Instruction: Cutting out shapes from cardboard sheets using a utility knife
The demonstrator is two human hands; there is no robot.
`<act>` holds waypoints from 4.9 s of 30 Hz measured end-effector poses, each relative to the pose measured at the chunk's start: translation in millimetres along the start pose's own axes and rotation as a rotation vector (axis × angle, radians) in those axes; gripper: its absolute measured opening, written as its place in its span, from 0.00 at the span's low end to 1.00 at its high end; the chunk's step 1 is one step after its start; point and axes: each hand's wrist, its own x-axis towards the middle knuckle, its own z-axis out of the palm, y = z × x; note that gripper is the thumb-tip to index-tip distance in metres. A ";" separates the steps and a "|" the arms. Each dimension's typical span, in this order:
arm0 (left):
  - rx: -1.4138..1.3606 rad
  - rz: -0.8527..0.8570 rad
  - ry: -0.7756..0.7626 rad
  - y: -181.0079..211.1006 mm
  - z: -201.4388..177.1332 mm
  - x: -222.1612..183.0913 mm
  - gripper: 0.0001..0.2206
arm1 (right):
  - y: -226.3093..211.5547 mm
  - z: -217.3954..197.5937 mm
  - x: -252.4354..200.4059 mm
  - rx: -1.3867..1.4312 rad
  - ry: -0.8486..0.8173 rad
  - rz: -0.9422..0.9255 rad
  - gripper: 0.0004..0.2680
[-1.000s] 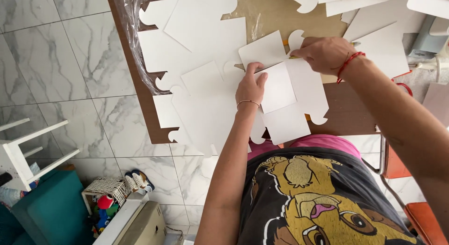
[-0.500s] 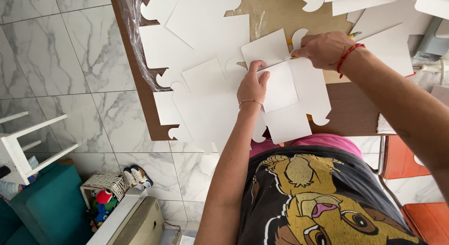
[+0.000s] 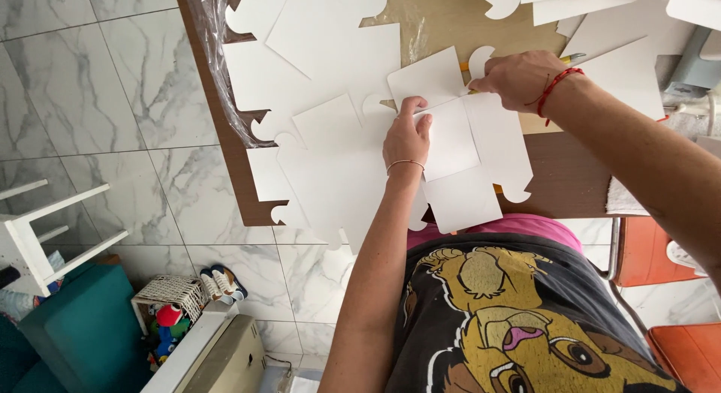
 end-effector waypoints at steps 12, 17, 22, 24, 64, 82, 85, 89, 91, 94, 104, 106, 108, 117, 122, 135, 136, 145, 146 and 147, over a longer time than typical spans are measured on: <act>-0.010 0.037 0.007 -6.2 6.1 4.4 0.06 | -6.8 -1.8 -17.8 0.100 0.044 0.037 0.20; -0.087 0.125 0.076 -29.5 15.2 9.4 0.08 | -17.4 46.4 -22.7 0.468 0.472 0.147 0.11; -0.241 0.148 0.064 -33.2 13.4 9.2 0.08 | -25.8 82.0 -0.9 1.072 0.571 0.372 0.11; -0.369 0.138 -0.004 -33.2 9.0 4.0 0.06 | -23.6 96.1 9.3 0.959 0.718 0.316 0.11; -0.425 0.722 0.068 37.4 -13.5 -23.8 0.03 | -60.2 65.5 -55.3 1.504 1.047 0.347 0.08; -0.095 0.588 -0.149 -0.2 32.3 -10.2 0.15 | -79.4 75.8 -59.4 1.827 1.190 0.427 0.03; -0.617 0.500 0.179 3.7 -8.1 11.7 0.14 | -87.7 74.7 -50.3 1.754 1.245 0.334 0.07; -0.483 0.228 0.117 -25.4 -18.5 44.6 0.09 | -96.7 82.9 -25.8 1.412 1.173 0.535 0.06; -0.458 0.194 0.050 -27.6 -20.0 43.7 0.09 | -98.6 90.8 -21.8 1.252 1.136 0.633 0.06; -0.481 0.196 -0.021 -30.9 -19.4 35.6 0.11 | -103.3 79.7 -37.5 1.258 1.149 0.635 0.08; -0.004 0.437 0.160 -52.8 -6.4 50.1 0.09 | -127.9 106.0 -25.6 1.229 1.156 0.663 0.07; -0.020 0.445 0.147 -57.0 -4.5 59.0 0.10 | -125.5 103.6 -23.4 1.217 1.176 0.692 0.07; -0.116 0.379 0.136 -62.8 -3.3 61.1 0.07 | -125.5 86.1 -32.2 1.196 1.170 0.705 0.07; -0.718 0.095 0.179 -64.4 -47.9 65.9 0.06 | -120.5 100.3 -35.2 1.628 1.130 0.641 0.08; -0.723 -0.036 0.530 -88.5 -112.6 53.7 0.06 | -111.9 112.1 -64.0 1.713 1.304 0.763 0.04; -0.958 0.048 0.577 -168.6 -111.8 81.0 0.09 | -90.1 111.1 -91.0 1.069 1.024 0.561 0.08; -0.973 0.058 0.575 -151.1 -118.4 70.1 0.09 | -95.1 101.7 -102.8 1.055 1.038 0.562 0.08; -1.191 -0.161 0.622 -107.2 -142.7 -1.0 0.08 | -28.8 54.8 -158.4 1.807 1.536 0.809 0.08; -1.181 -0.192 0.611 -112.1 -136.8 1.2 0.07 | -9.0 54.1 -158.1 1.991 1.645 0.723 0.06; -1.159 -0.240 0.605 -124.1 -130.6 -5.2 0.07 | 4.7 57.9 -159.3 2.185 1.723 0.640 0.05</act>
